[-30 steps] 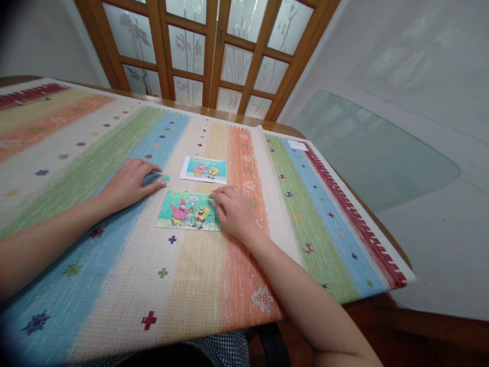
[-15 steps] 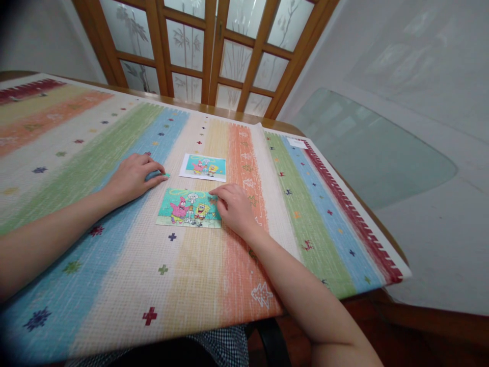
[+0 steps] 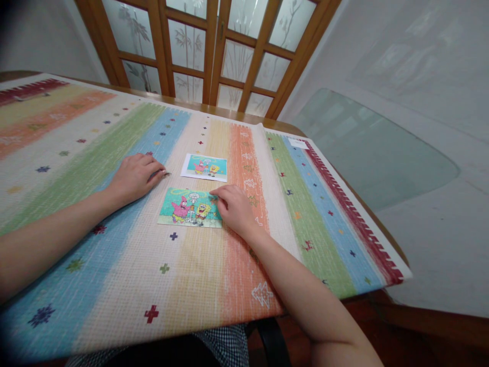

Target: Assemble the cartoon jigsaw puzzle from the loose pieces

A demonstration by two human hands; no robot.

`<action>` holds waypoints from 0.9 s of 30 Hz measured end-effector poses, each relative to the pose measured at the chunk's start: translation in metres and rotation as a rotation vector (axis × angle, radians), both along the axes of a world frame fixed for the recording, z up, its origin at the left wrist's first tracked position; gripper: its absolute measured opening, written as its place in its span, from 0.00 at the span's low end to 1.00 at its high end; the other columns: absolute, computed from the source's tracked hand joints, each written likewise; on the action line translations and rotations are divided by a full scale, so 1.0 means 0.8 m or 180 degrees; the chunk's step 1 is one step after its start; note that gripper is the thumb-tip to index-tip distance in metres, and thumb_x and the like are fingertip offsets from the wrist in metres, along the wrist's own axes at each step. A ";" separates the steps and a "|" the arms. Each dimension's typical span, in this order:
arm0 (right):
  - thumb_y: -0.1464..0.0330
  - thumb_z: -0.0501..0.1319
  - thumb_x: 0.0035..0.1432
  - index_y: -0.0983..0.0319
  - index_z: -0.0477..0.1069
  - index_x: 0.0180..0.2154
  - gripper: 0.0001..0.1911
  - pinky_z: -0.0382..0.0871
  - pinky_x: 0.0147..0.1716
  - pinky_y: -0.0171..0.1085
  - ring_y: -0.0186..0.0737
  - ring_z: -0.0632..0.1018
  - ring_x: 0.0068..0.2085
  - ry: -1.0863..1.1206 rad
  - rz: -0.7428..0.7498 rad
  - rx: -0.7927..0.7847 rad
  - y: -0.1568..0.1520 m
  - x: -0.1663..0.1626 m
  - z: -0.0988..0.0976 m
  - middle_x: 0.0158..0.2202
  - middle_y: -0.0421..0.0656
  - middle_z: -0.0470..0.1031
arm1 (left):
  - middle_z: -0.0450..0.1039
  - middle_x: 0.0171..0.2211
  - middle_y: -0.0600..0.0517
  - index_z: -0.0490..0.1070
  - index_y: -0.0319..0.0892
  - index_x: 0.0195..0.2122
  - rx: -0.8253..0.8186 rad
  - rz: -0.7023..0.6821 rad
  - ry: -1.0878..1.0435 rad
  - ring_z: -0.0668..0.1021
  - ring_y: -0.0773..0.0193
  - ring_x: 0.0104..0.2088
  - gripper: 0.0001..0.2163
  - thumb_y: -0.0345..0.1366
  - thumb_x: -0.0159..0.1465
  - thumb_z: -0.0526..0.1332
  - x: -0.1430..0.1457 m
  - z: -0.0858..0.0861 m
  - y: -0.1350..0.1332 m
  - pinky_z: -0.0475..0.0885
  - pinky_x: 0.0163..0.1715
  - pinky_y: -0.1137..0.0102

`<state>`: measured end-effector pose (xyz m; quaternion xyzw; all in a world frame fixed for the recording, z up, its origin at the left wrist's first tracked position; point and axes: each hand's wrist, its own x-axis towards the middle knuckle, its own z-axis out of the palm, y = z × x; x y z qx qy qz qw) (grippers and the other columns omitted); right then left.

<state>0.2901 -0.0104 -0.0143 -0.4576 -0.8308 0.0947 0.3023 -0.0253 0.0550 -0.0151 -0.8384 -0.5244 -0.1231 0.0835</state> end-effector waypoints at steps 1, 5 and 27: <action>0.77 0.55 0.60 0.62 0.79 0.43 0.16 0.70 0.49 0.44 0.44 0.78 0.46 0.0007 0.0008 0.0015 0.000 0.000 0.000 0.43 0.47 0.81 | 0.75 0.46 0.44 0.75 0.45 0.45 0.0006 0.0011 0.0005 0.70 0.47 0.55 0.17 0.45 0.74 0.48 0.000 0.000 0.000 0.62 0.52 0.56; 0.77 0.55 0.61 0.62 0.78 0.43 0.15 0.69 0.49 0.43 0.44 0.78 0.46 0.0007 0.0011 0.0037 0.001 0.000 -0.002 0.43 0.46 0.81 | 0.75 0.45 0.44 0.74 0.44 0.43 -0.0032 0.0078 -0.0063 0.72 0.48 0.52 0.17 0.43 0.73 0.47 -0.001 -0.001 0.005 0.64 0.50 0.56; 0.58 0.59 0.69 0.59 0.74 0.35 0.13 0.65 0.43 0.42 0.42 0.75 0.40 0.0331 0.0490 0.0012 -0.021 -0.038 0.016 0.34 0.42 0.77 | 0.71 0.37 0.47 0.68 0.41 0.37 -0.0565 -0.1210 -0.1548 0.71 0.56 0.41 0.13 0.39 0.74 0.48 0.086 0.025 -0.076 0.67 0.45 0.61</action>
